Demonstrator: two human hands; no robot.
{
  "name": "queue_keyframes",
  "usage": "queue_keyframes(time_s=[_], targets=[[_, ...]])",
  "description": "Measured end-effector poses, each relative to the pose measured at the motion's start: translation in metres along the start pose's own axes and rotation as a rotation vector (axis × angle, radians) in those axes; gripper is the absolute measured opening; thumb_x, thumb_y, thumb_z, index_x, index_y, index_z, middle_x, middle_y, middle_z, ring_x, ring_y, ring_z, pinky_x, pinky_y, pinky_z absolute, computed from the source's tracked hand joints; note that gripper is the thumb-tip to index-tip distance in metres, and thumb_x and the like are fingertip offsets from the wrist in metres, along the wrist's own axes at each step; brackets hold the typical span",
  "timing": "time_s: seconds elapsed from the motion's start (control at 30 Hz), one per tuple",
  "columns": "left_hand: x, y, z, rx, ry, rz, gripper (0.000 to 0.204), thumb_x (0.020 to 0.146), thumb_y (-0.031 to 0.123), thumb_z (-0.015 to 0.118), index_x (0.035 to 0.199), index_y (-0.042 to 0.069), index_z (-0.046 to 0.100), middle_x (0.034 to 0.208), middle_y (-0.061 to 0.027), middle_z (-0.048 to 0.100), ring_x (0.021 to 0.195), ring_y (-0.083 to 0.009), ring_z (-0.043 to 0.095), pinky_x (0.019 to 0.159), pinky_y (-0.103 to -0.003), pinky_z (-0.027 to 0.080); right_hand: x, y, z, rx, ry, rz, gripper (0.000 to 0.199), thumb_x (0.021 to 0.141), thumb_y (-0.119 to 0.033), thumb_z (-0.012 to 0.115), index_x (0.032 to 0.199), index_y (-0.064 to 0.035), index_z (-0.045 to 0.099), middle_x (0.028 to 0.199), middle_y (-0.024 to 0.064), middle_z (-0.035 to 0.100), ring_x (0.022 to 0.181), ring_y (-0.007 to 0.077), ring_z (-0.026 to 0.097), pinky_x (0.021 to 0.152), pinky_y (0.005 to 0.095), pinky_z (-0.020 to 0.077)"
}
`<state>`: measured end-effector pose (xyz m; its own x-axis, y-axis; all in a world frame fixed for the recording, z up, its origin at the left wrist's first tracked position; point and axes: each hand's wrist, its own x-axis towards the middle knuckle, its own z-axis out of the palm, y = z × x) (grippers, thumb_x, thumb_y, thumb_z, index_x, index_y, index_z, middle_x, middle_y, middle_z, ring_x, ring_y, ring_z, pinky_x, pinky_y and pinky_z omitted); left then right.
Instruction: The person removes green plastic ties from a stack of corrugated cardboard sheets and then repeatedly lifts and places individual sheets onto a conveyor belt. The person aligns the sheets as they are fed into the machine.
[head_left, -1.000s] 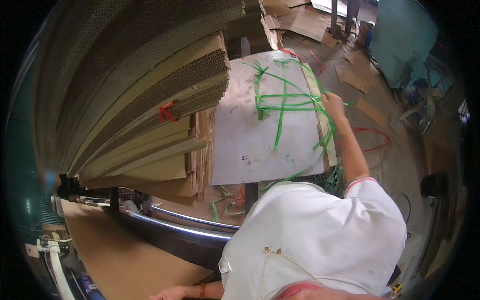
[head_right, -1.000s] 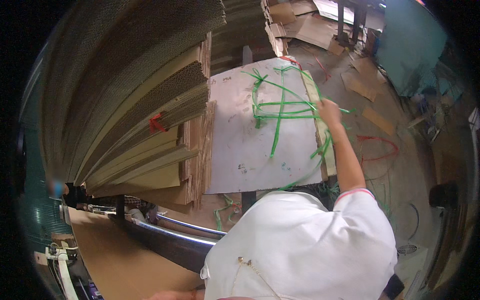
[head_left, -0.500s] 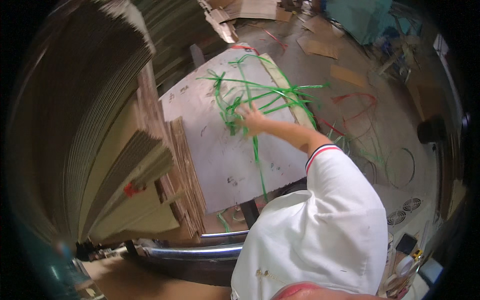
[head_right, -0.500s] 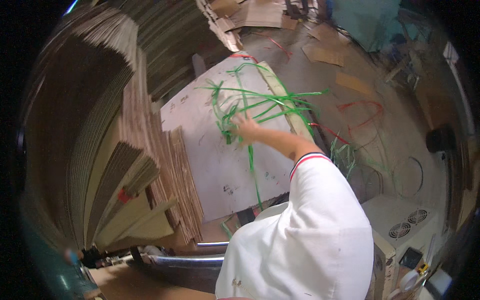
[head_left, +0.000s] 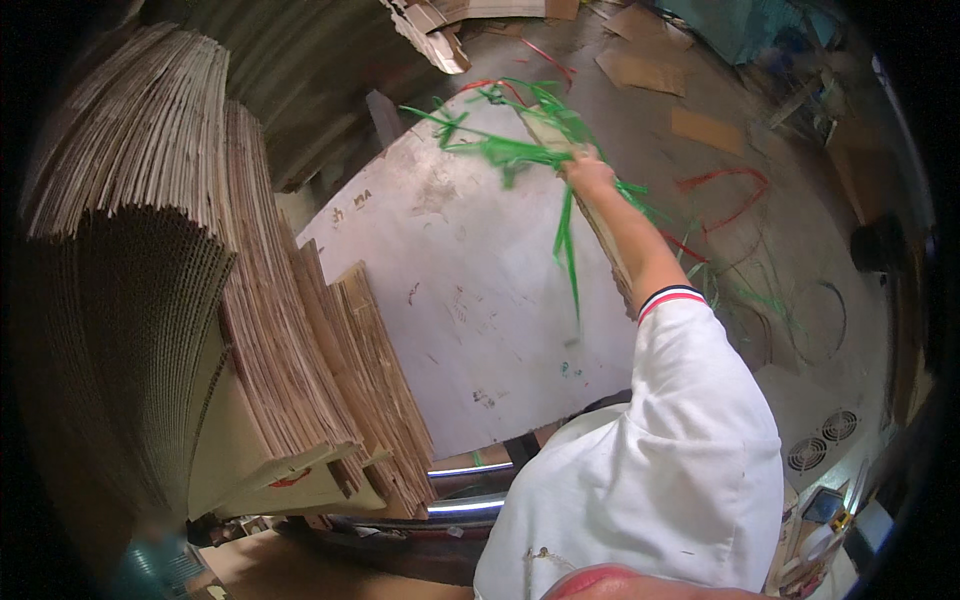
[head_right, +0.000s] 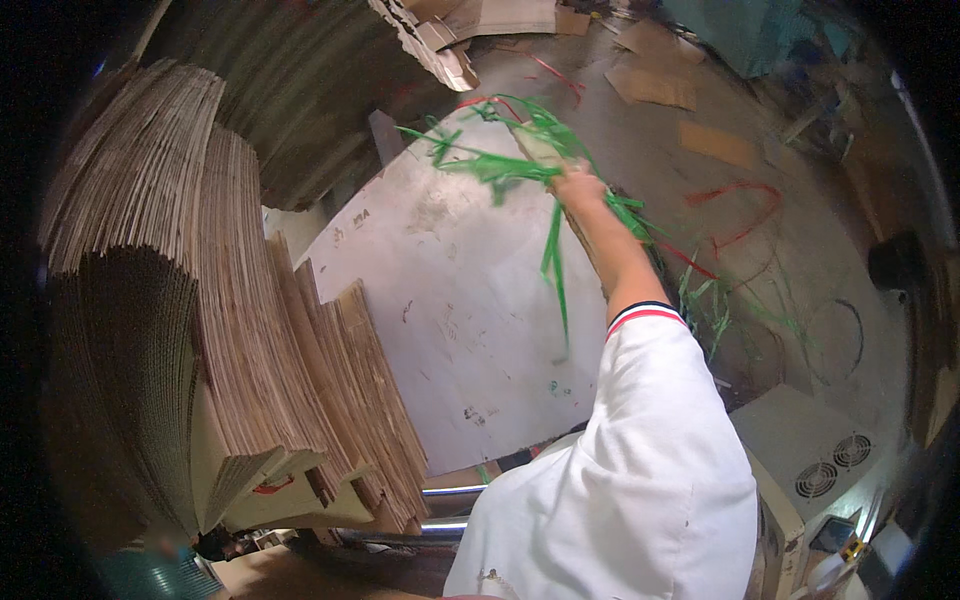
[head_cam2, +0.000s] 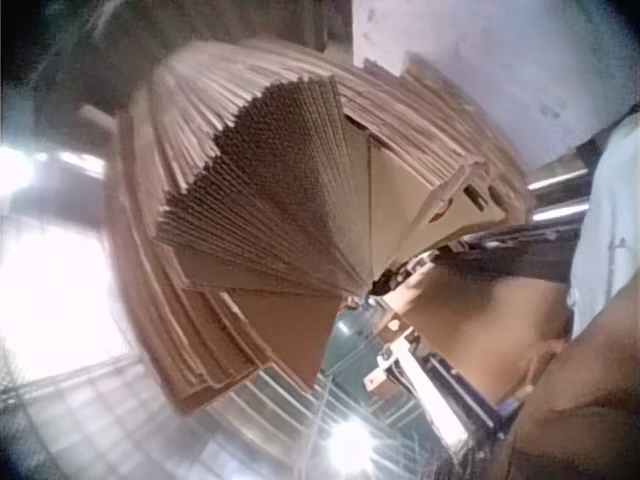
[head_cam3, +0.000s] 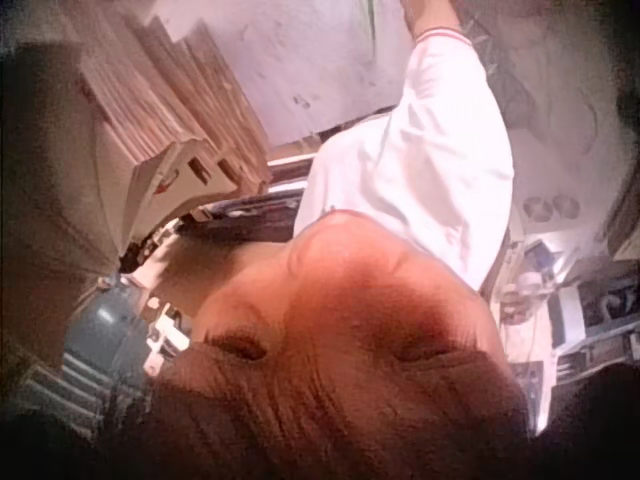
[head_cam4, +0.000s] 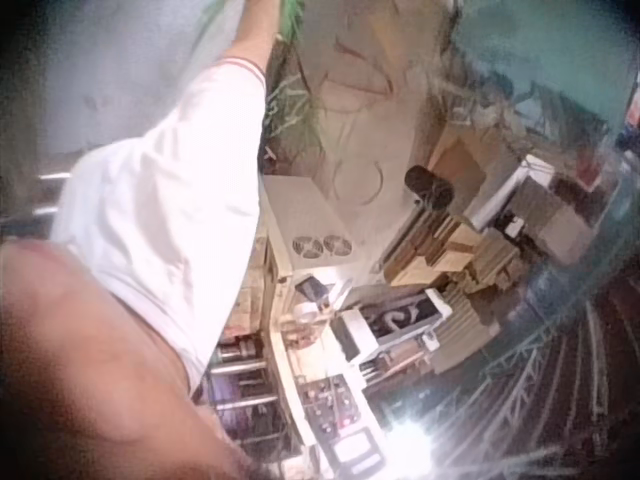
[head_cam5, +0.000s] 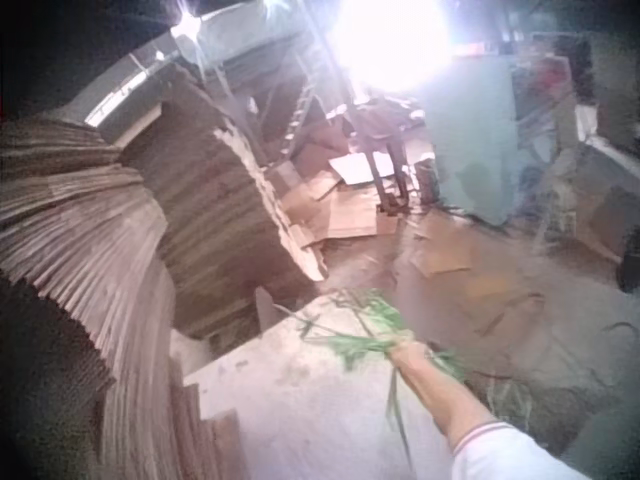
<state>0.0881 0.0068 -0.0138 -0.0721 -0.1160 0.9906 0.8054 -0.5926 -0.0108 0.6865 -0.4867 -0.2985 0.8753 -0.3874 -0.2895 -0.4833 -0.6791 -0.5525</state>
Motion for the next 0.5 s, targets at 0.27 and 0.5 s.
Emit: queue_keyframes(time_s=[0.27,0.5], targets=[[0.004,0.006,0.016,-0.015,-0.017,0.050,0.080,0.090,0.052,0.059,0.140,-0.007,0.037,0.129,-0.0302,0.050,0.114,-0.0474,0.051,0.095,-0.052,0.043,0.082,0.167,-0.014,0.110,0.188,0.222,0.043,0.089,-0.039,0.057,0.116,-0.0070,0.064,0.119,0.0193,0.064,0.110,0.0400,0.061,0.093,0.0472,0.0479],[0.003,0.003,0.012,0.001,-0.030,0.080,0.080,0.089,0.052,0.059,0.139,-0.008,0.037,0.128,-0.0301,0.051,0.113,-0.0472,0.052,0.094,-0.052,0.044,0.037,0.098,0.011,0.096,-0.066,-0.104,0.090,0.076,-0.061,0.067,0.138,-0.0008,0.045,0.135,0.0257,0.051,0.126,0.0361,0.050,0.102,0.0415,0.0415]])
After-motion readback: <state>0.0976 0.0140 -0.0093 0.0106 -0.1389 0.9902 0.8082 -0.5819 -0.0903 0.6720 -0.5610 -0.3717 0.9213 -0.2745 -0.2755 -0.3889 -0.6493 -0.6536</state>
